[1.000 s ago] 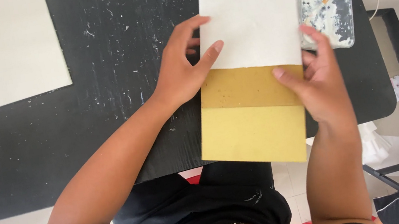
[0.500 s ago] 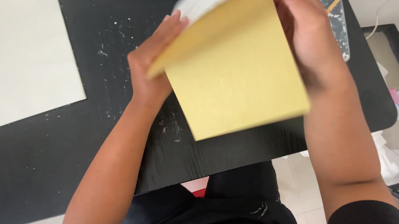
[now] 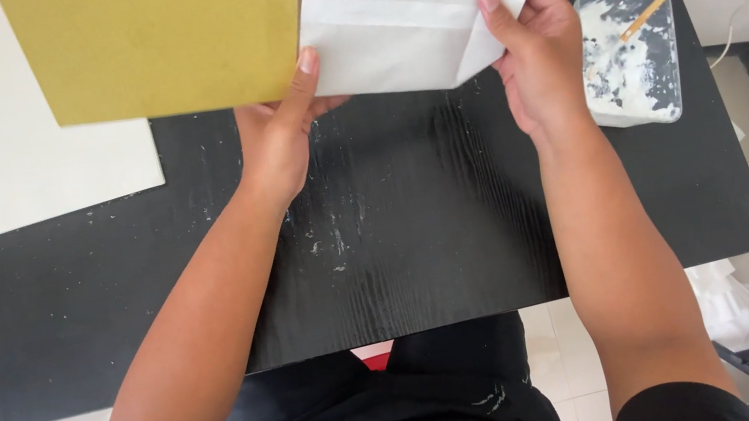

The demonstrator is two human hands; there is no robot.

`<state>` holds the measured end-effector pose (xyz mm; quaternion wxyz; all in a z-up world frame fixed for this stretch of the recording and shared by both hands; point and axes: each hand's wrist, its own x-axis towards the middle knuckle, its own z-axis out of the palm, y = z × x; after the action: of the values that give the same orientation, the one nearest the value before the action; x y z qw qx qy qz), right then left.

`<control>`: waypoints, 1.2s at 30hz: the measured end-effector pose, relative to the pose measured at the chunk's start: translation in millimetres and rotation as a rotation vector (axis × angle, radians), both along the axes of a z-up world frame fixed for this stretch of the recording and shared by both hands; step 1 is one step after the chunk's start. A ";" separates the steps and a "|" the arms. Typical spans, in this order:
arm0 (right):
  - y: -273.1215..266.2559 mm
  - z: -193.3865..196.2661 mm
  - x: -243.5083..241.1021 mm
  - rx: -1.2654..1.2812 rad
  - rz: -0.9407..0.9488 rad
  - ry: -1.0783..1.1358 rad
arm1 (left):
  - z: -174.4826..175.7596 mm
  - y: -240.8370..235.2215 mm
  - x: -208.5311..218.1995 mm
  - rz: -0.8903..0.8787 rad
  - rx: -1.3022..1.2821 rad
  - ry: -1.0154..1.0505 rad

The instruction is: The person applies white glue to a yellow cardboard piece using a wooden stick, then places a white paper sheet on top and smooths it down. They repeat the process by applying more glue to the paper and pressing it onto the cardboard.

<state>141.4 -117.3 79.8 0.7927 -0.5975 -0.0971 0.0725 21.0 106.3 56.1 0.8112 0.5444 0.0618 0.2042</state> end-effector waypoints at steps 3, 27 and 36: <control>-7.0 -7.8 10.4 0.055 -0.023 -0.044 | -12.7 12.3 5.2 0.124 -0.329 -0.041; -25.6 -6.5 14.8 -0.251 -0.289 -0.311 | 33.1 93.1 -4.4 0.583 -0.568 -0.188; -24.0 -19.8 24.8 -0.342 -0.439 -0.324 | 24.2 129.8 -11.3 0.725 -0.585 -0.183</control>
<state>166.3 -141.3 60.0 0.6516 -0.7327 -0.0773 -0.1808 9.8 236.1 80.3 0.8091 0.2164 0.2308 0.4953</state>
